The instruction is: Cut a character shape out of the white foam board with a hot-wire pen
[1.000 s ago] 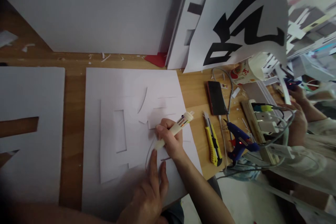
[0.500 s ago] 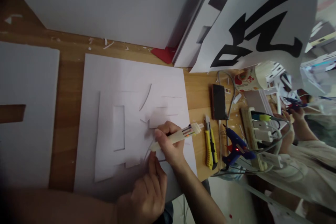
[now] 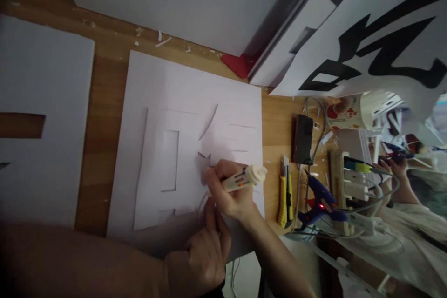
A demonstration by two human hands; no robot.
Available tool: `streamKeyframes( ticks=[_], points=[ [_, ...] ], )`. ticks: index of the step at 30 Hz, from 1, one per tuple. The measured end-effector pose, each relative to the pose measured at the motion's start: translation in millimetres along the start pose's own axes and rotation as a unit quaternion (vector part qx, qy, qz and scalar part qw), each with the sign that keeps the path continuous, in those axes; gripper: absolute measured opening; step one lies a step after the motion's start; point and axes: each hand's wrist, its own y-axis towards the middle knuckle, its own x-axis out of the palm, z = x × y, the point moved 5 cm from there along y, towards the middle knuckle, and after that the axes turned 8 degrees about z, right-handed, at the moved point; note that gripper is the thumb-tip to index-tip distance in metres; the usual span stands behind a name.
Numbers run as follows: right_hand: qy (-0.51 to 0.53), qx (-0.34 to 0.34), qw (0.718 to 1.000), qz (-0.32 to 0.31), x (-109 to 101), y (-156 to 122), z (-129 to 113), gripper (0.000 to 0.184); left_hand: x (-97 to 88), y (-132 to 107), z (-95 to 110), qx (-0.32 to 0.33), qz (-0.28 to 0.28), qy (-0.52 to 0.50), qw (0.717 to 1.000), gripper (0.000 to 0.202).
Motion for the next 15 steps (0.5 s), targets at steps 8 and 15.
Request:
streamKeyframes(
  ticks=[8,15],
  points=[
    [-0.071,-0.005,0.997,0.040,-1.2,-19.6,7.9,0.044,27.1,2.2,2.3,0.202,-0.198,0.598,0.750,0.027],
    [-0.107,0.023,0.994,0.019,5.2,-13.4,1.7,0.043,51.2,-6.0,-15.5,0.262,-0.304,0.634,0.661,0.038]
  ],
)
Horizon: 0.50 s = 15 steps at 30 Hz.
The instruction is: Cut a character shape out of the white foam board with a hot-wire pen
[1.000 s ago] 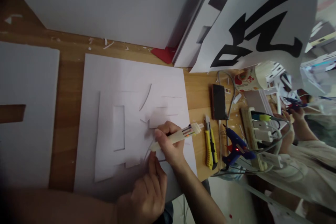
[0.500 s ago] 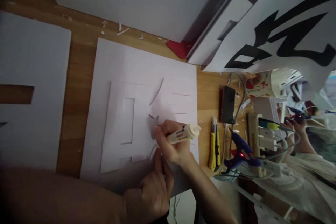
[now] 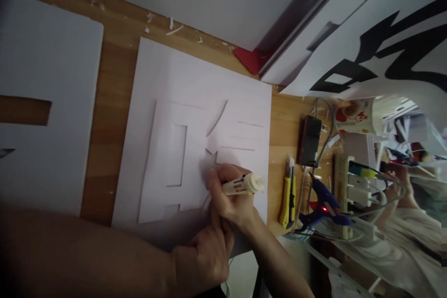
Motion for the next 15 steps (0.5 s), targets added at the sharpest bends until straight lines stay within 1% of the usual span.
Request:
streamKeyframes(
  ticks=[3,8,11,15],
  points=[
    [-0.009,0.004,1.000,-0.007,1.0,-0.4,0.2,0.043,-0.8,0.0,3.5,0.028,-0.011,0.072,0.997,0.041],
    [-0.040,-0.037,0.998,-0.017,1.0,0.1,-5.2,0.043,-3.1,-5.0,9.0,0.076,-0.026,0.195,0.977,0.043],
    [-0.052,-0.060,0.997,-0.021,0.1,0.7,-7.8,0.042,-2.0,-6.8,13.1,0.108,-0.033,0.270,0.956,0.044],
    [-0.081,-0.077,0.993,-0.022,-0.5,1.0,-8.2,0.041,0.7,-8.0,17.4,0.148,-0.041,0.368,0.917,0.046]
  ],
)
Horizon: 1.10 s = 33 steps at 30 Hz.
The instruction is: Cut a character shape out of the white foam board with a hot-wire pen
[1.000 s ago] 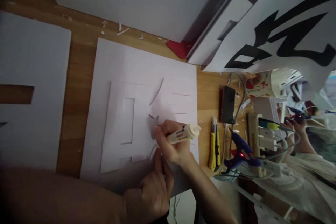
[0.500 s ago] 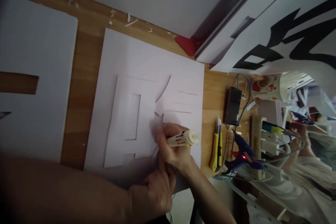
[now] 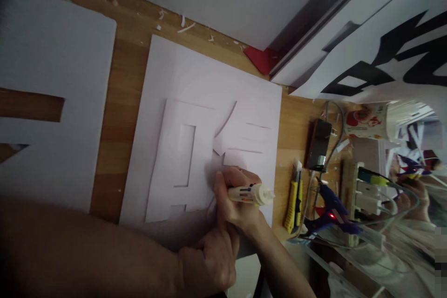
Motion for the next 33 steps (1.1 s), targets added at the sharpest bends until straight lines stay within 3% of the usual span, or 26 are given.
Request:
streamKeyframes(
  ticks=[6,15,19,22,24,30,33],
  points=[
    [-0.015,-0.002,1.000,0.016,-0.6,-0.5,0.8,0.041,0.7,-1.7,2.4,0.053,-0.015,0.153,0.987,0.049],
    [-0.004,0.018,1.000,0.019,-0.5,2.3,4.0,0.041,-6.1,1.1,1.9,0.107,-0.021,0.341,0.934,0.052],
    [-0.004,0.006,1.000,0.029,-1.8,3.6,2.5,0.041,-11.8,1.0,-20.2,0.043,-0.007,0.318,0.947,0.040],
    [-0.005,0.019,0.999,0.035,-2.6,2.5,6.7,0.040,-15.1,-8.7,-43.5,-0.050,0.023,0.219,0.974,0.023],
    [0.006,0.036,0.998,0.041,-2.9,1.9,11.0,0.041,-16.2,-17.3,-53.5,-0.081,0.060,0.156,0.983,0.022],
    [0.052,0.068,0.994,0.064,-4.3,7.3,20.0,0.040,-10.7,-23.6,-44.9,0.000,0.103,0.186,0.977,0.023],
    [0.053,0.072,0.993,0.082,-5.2,11.3,21.4,0.042,-2.8,-19.7,-40.5,0.017,0.059,0.186,0.981,0.024]
  ],
)
